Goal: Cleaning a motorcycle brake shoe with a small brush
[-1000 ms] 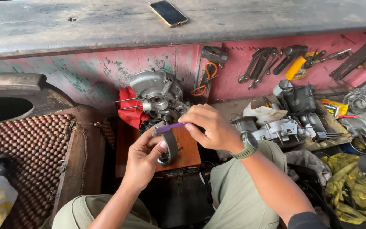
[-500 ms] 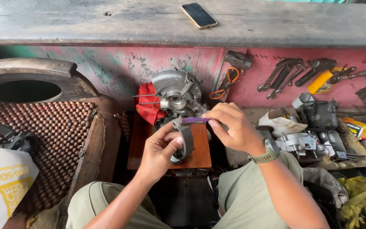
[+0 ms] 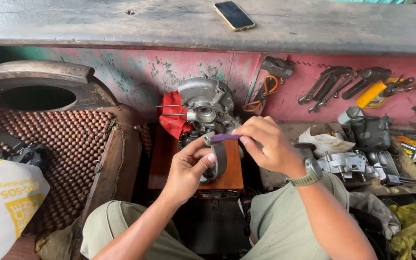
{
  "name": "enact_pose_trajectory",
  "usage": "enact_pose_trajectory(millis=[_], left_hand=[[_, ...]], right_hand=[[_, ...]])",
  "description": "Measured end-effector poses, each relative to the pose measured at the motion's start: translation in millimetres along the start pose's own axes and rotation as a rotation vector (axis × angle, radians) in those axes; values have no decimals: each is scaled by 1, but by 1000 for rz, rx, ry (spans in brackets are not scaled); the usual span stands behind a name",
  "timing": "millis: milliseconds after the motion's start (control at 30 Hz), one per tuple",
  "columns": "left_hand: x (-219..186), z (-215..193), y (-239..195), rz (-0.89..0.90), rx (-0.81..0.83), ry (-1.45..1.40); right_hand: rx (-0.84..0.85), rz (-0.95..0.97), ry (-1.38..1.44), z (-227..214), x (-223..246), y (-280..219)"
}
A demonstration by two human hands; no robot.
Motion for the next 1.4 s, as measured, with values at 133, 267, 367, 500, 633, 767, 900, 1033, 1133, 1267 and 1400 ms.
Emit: enact_pose_trajectory(millis=[133,267,367,500,633,767,900,1033,1133,1267,1400], left_hand=[[-1,-1,0,-13,-8,15],[1,1,-2,-26,3,0],[-2,1,-2,-20,2,1],[-1,4,-4,-30,4,4],[-1,3,-4,-26,14,2],[-3,3,-4,-13,13,10],[0,4,-5,-15,19,-1],[-1,4,-5,-20,18,7],[-5,6,-5,-6,28,8],[-4,4,-3,-4,18,1],[-6,8,-3,-5,23,3]], right_hand=[[-8,3,-12,-1,1,-3],[22,19,11,1,1,-4],[20,23,4,-1,-1,-4],[34,40,43,6,-4,-7],[26,53,81,3,-5,-7],[40,65,120,5,-6,-9],[40,75,87,-1,-2,-4],[48,69,105,5,-6,-13],[35,62,81,2,-5,-12],[22,63,70,3,-8,-17],[-15,98,70,5,-11,-20]])
Point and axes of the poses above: each hand's wrist, its own y-axis towards the middle knuckle, its own z-axis out of the palm, x = y × z, the point moved 9 cm from there along y, towards the middle knuckle, and after that the axes turned 7 degrees about y, right-handed, at the moved point
